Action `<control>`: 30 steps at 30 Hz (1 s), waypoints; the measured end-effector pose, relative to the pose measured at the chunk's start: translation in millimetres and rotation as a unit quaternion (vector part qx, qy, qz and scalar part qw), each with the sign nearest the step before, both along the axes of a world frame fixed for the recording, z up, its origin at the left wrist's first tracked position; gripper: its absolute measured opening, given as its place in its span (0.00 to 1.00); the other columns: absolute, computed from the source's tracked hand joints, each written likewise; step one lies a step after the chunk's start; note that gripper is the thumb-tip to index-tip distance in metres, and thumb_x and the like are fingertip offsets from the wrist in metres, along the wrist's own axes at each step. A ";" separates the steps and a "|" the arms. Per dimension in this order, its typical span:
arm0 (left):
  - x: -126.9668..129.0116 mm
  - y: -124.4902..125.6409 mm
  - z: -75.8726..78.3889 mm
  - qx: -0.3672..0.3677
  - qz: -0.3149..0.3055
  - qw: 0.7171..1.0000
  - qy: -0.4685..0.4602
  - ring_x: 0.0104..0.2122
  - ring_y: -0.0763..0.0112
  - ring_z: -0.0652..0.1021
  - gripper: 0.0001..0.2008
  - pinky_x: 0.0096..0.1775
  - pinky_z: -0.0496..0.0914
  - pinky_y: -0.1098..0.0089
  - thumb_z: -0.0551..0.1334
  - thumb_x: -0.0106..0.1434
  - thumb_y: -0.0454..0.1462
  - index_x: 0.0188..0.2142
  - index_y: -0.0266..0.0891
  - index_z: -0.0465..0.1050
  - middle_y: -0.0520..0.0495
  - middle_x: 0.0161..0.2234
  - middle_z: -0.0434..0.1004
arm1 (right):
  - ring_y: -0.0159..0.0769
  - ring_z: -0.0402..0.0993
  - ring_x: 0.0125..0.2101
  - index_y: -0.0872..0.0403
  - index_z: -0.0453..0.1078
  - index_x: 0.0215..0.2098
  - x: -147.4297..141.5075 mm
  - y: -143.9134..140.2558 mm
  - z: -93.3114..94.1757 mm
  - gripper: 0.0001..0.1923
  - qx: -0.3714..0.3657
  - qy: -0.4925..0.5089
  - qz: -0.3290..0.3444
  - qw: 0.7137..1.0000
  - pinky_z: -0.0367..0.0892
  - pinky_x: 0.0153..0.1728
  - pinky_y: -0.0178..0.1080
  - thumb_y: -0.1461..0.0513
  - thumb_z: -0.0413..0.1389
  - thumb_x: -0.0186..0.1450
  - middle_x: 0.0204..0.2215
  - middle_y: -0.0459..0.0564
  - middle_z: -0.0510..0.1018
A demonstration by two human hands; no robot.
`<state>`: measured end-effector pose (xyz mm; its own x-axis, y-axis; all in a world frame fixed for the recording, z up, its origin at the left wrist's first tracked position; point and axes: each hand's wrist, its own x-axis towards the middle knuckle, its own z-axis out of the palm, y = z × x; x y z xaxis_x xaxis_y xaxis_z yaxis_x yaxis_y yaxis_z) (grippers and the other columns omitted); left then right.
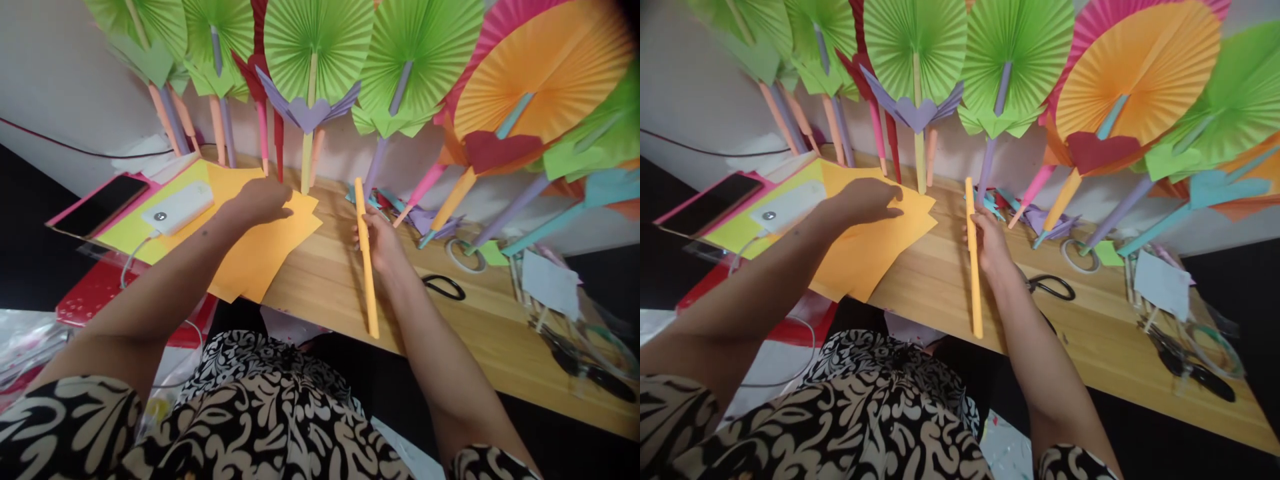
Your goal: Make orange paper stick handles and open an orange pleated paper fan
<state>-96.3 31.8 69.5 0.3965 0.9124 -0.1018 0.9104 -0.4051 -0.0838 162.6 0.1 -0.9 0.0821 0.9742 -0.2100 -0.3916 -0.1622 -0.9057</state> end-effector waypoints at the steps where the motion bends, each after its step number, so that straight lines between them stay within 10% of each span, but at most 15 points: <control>1: -5.2 -4.8 -10.6 -0.008 0.021 1.000 0.009 0.47 0.55 0.78 0.21 0.43 0.69 0.64 0.59 0.68 0.45 0.55 0.37 0.72 0.39 0.48 0.80 | 0.28 0.70 0.20 0.50 0.71 0.43 -1.3 -0.2 -0.2 0.18 0.001 -0.001 -0.003 1.000 0.64 0.14 0.30 0.65 0.58 0.53 0.24 0.38 0.71; 6: -13.8 -26.3 -45.7 -0.023 0.099 0.995 -0.002 0.51 0.52 0.77 0.21 0.45 0.70 0.62 0.57 0.69 0.41 0.57 0.34 0.69 0.34 0.51 0.77 | 0.28 0.71 0.20 0.50 0.71 0.42 -6.8 -1.3 -2.4 0.18 -0.004 -0.006 0.003 1.000 0.67 0.15 0.29 0.65 0.58 0.52 0.25 0.38 0.72; 18: -27.8 -21.2 -63.4 0.026 0.067 0.997 0.003 0.44 0.50 0.79 0.23 0.38 0.69 0.61 0.51 0.64 0.29 0.58 0.32 0.68 0.31 0.45 0.80 | 0.28 0.70 0.19 0.53 0.70 0.36 -4.5 -1.8 0.4 0.11 -0.047 0.034 -0.015 0.998 0.68 0.17 0.28 0.65 0.58 0.53 0.21 0.40 0.73; 25: -23.9 -34.8 -40.2 0.049 0.088 0.995 -0.028 0.43 0.51 0.81 0.26 0.34 0.66 0.64 0.48 0.67 0.32 0.63 0.39 0.67 0.36 0.45 0.81 | 0.29 0.69 0.21 0.51 0.69 0.34 -3.9 -5.4 8.7 0.09 -0.034 0.031 -0.013 0.999 0.67 0.16 0.29 0.63 0.59 0.54 0.21 0.42 0.73; 30: 6.7 -82.3 -24.9 0.028 -0.038 0.996 -0.082 0.38 0.55 0.80 0.22 0.32 0.65 0.65 0.48 0.69 0.33 0.57 0.42 0.74 0.39 0.39 0.82 | 0.29 0.70 0.24 0.50 0.69 0.36 18.6 -2.8 32.8 0.10 0.084 0.022 -0.047 0.995 0.70 0.21 0.30 0.62 0.60 0.55 0.24 0.42 0.72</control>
<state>-89.6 -50.5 44.6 0.4717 0.8815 0.0200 0.8807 -0.4721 0.0390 181.2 -2.6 31.8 0.1687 0.9844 -0.0493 -0.4375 0.0300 -0.8987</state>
